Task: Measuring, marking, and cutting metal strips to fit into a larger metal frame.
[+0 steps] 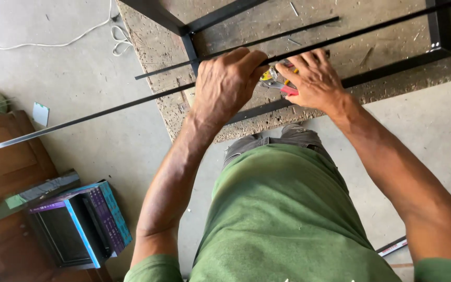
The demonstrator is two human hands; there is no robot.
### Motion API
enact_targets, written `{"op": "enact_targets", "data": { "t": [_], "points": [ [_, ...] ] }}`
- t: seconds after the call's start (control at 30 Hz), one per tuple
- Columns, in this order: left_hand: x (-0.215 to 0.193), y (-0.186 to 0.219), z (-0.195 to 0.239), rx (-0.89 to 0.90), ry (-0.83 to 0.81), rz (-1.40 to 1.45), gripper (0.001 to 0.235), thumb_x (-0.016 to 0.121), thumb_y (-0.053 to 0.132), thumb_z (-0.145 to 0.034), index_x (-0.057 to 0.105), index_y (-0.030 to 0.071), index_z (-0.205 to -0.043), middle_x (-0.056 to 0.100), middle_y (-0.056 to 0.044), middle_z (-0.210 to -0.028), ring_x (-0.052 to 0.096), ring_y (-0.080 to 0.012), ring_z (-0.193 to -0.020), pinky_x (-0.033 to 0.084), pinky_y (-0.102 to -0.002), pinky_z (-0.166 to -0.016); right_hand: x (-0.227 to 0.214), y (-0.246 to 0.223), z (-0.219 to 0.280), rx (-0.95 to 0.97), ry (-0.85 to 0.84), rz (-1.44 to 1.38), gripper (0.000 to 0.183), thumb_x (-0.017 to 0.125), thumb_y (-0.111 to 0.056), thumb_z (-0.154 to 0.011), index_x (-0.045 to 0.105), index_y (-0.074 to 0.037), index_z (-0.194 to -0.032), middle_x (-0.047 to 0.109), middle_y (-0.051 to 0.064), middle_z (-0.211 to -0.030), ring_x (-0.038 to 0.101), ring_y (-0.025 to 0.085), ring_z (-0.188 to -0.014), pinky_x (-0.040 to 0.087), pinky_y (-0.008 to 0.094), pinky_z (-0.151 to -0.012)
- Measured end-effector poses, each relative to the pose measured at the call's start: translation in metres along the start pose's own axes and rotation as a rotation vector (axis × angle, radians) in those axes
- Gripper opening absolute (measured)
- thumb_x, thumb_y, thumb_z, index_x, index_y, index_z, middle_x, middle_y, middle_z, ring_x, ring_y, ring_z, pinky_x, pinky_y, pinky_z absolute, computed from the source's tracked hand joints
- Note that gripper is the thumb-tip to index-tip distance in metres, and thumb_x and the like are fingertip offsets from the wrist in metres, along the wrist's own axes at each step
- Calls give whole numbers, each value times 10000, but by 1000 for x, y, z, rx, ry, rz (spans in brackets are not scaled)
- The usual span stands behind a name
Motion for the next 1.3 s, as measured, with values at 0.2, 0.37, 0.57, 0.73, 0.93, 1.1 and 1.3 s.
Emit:
{"op": "enact_targets", "data": {
  "t": [0.2, 0.37, 0.57, 0.73, 0.93, 1.1, 1.3],
  "points": [
    [-26, -1, 15, -31, 65, -80, 159, 666, 311, -1020, 681, 157, -984, 665, -22, -778, 687, -247, -627, 519, -384, -527, -62, -5, 4, -46, 135, -195, 824, 755, -658, -734, 632, -128, -1354, 592, 135, -1369, 543, 329, -1277, 400, 516, -1080],
    [-40, 1, 20, -47, 144, -174, 230, 644, 409, -1037, 663, 203, -935, 646, 50, -778, 632, -186, -574, 457, -357, -475, -273, 10, 42, -44, 730, -326, 306, 675, -225, -1109, 760, 12, -936, 734, 126, -892, 652, 326, -792, 503, 449, -781],
    [-80, 36, 1, 32, 156, -83, 276, 556, 376, -1083, 666, 148, -973, 584, 23, -742, 556, -152, -535, 336, -341, -425, -284, 46, 15, -189, 421, -227, 167, 738, -254, -1150, 779, -97, -1113, 676, 36, -914, 656, 252, -801, 552, 392, -775],
    [-110, 44, -9, -110, 302, 401, 234, 656, 252, -1021, 695, 30, -1081, 678, -45, -851, 676, -196, -679, 542, -346, -599, -312, 76, 23, -253, 593, -523, 279, 659, -167, -1103, 796, 75, -1080, 686, 151, -833, 595, 230, -675, 522, 361, -619],
    [-132, 63, -16, -6, 153, -82, 85, 704, 177, -1029, 646, 160, -1089, 567, -8, -800, 586, -218, -575, 367, -422, -383, -326, 69, 11, -303, 488, -442, 308, 638, -222, -1067, 791, 45, -1075, 722, 145, -860, 644, 244, -689, 532, 382, -607],
    [-90, 62, -13, 102, -140, -375, 189, 609, -36, -886, 546, 135, -836, 573, -42, -731, 591, -269, -482, 388, -418, -383, -279, 51, 7, -261, 510, -410, 319, 576, -274, -1104, 791, -41, -1069, 748, 93, -872, 695, 208, -715, 577, 342, -621],
    [-102, 67, -16, -14, 32, 157, 179, 651, 221, -1043, 612, 68, -958, 590, -42, -742, 549, -235, -532, 391, -403, -419, -305, 67, 21, -188, 554, -599, 248, 641, -194, -1072, 774, 14, -1090, 681, 112, -837, 593, 201, -655, 509, 335, -604]
  ]
}}
Point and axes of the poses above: each hand's wrist, its own z-axis away from the middle knuckle, its own x-axis out of the palm, y = z × x, the point moved 10 cm from there along -z, towards the middle knuckle
